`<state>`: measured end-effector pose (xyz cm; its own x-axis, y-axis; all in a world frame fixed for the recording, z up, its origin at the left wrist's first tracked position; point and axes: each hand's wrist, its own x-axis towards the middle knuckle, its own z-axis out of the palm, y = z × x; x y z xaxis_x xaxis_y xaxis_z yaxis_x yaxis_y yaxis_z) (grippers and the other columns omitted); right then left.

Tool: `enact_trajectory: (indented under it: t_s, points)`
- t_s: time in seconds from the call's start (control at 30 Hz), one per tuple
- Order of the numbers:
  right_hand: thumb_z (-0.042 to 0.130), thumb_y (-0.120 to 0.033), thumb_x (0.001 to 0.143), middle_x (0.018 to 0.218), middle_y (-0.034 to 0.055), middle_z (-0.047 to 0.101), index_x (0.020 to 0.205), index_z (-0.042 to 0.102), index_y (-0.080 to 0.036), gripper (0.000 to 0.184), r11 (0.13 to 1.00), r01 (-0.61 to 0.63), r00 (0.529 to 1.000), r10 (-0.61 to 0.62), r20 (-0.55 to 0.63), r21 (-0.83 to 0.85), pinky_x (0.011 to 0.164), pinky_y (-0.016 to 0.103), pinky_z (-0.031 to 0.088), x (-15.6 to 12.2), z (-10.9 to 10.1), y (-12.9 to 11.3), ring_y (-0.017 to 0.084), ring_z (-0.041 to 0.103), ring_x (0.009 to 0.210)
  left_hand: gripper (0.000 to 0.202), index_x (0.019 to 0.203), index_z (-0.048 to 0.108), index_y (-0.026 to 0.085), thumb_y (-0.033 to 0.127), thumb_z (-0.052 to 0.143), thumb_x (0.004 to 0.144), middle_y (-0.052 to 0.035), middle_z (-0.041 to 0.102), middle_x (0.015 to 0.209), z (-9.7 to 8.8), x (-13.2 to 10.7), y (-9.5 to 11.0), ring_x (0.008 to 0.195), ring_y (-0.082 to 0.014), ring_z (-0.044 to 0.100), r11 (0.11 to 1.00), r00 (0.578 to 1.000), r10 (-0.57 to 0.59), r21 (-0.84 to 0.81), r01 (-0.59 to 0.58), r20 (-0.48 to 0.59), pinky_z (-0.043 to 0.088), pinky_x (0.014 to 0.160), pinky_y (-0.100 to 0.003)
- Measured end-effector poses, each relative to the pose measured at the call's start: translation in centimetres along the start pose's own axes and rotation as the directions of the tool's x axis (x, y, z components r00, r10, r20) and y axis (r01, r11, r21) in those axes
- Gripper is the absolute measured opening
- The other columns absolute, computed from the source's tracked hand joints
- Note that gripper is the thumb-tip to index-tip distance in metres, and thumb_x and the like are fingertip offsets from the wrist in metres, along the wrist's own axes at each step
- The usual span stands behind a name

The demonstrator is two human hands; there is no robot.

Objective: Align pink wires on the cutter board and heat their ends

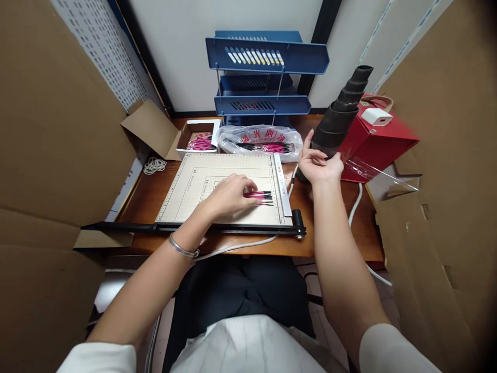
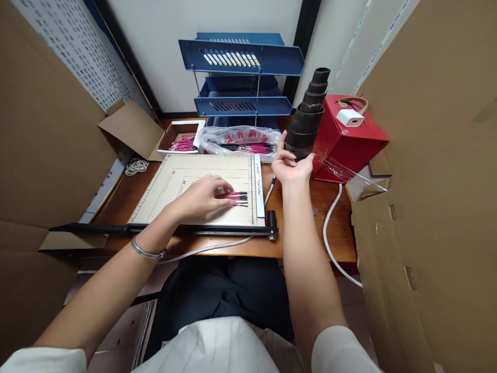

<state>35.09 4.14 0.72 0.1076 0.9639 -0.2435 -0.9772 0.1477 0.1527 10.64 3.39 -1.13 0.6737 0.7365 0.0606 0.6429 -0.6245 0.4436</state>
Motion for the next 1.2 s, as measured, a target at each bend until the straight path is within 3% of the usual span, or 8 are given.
enact_trajectory:
  t_s: [0.27, 0.47, 0.6, 0.67, 0.7, 0.8, 0.87, 1.2]
  points:
    - [0.019, -0.062, 0.103, 0.091, 0.0109, 0.074, 0.134, 0.051, -0.018, 0.063, 0.999, 0.033, 0.999, -0.033, 0.029, -0.009, 0.030, 0.019, 0.035, 0.0, -0.2, -0.7, 0.007, 0.031, 0.035, 0.017, 0.095, 0.076, 0.022, 0.035, 0.067, 0.091, -0.0053, 0.076, 0.094, 0.7, -1.2, 1.6, 0.090, -0.0252, 0.064, 0.990, 0.993, -0.117, 0.071, 0.119, -0.032, 0.044, 0.077, -0.037]
    - [-0.003, -0.063, 0.102, 0.079, 0.0057, 0.069, 0.121, 0.057, -0.019, 0.077, 0.918, 0.115, 0.993, -0.099, 0.061, -0.379, 0.035, 0.020, 0.035, -1.1, -0.7, -0.2, 0.010, 0.036, 0.040, 0.017, 0.093, 0.076, 0.020, 0.031, 0.063, 0.093, -0.0078, 0.075, 0.093, 2.1, -1.8, 2.6, 0.091, -0.0263, 0.066, 0.970, 0.976, -0.151, 0.166, 0.176, -0.157, 0.046, 0.077, -0.038]
    - [0.016, -0.072, 0.100, 0.069, -0.0006, 0.059, 0.100, 0.063, -0.022, 0.069, 0.411, 0.096, 0.995, -0.005, 0.103, -0.907, 0.037, 0.023, 0.026, -4.7, -2.4, 2.2, 0.009, 0.028, 0.042, 0.021, 0.092, 0.076, 0.018, 0.031, 0.059, 0.094, -0.0100, 0.075, 0.093, 2.1, -1.9, 3.1, 0.087, -0.0275, 0.068, 0.947, 0.970, -0.176, 0.239, 0.213, -0.170, 0.045, 0.072, -0.038]
    - [0.051, -0.071, 0.092, 0.065, -0.0030, 0.058, 0.096, 0.066, -0.023, 0.051, 0.300, 0.101, 0.994, 0.014, 0.110, -0.949, 0.038, 0.023, 0.024, -6.8, -3.6, 3.5, 0.008, 0.029, 0.041, 0.021, 0.089, 0.076, 0.018, 0.031, 0.059, 0.092, -0.0100, 0.075, 0.088, 2.0, -1.7, 3.5, 0.083, -0.0288, 0.069, 0.931, 0.961, -0.223, 0.256, 0.259, -0.162, 0.045, 0.069, -0.038]
    - [0.061, -0.065, 0.089, 0.064, -0.0040, 0.058, 0.095, 0.067, -0.023, 0.044, 0.094, 0.171, 0.985, 0.000, 0.171, -0.981, 0.040, 0.024, 0.025, -7.7, -4.2, 4.0, 0.008, 0.031, 0.041, 0.021, 0.089, 0.077, 0.018, 0.031, 0.060, 0.091, -0.0100, 0.075, 0.085, 2.1, -1.7, 3.7, 0.082, -0.0293, 0.070, 0.923, 0.954, -0.251, 0.257, 0.286, -0.161, 0.044, 0.068, -0.038]
    - [0.066, -0.045, 0.089, 0.065, -0.0009, 0.063, 0.085, 0.072, -0.021, 0.025, -0.534, 0.269, 0.940, -0.037, 0.339, -0.802, 0.054, 0.026, 0.034, -9.4, -5.4, 4.5, 0.011, 0.048, 0.052, 0.023, 0.088, 0.077, 0.019, 0.032, 0.059, 0.089, -0.0108, 0.075, 0.080, 2.3, -1.6, 4.5, 0.079, -0.0299, 0.071, 0.897, 0.931, -0.324, 0.257, 0.359, -0.168, 0.044, 0.067, -0.037]
    - [0.063, -0.034, 0.090, 0.071, 0.0020, 0.070, 0.085, 0.076, -0.021, 0.019, -0.791, 0.203, 0.929, -0.030, 0.368, -0.577, 0.064, 0.029, 0.038, -9.8, -5.7, 4.3, 0.016, 0.058, 0.065, 0.025, 0.088, 0.077, 0.018, 0.033, 0.057, 0.090, -0.0116, 0.075, 0.079, 2.5, -1.7, 5.1, 0.078, -0.0298, 0.071, 0.882, 0.917, -0.356, 0.259, 0.394, -0.181, 0.045, 0.068, -0.038]
    - [0.056, -0.046, 0.094, 0.091, 0.0122, 0.078, 0.092, 0.081, -0.025, 0.033, -0.959, 0.056, 0.983, 0.004, 0.183, -0.278, 0.069, 0.036, 0.040, -9.2, -4.4, 5.5, 0.031, 0.071, 0.091, 0.034, 0.083, 0.077, 0.021, 0.042, 0.054, 0.096, -0.0074, 0.076, 0.079, 3.3, -3.1, 5.3, 0.083, -0.0281, 0.069, 0.932, 0.918, -0.332, 0.073, 0.354, -0.215, 0.043, 0.084, -0.044]
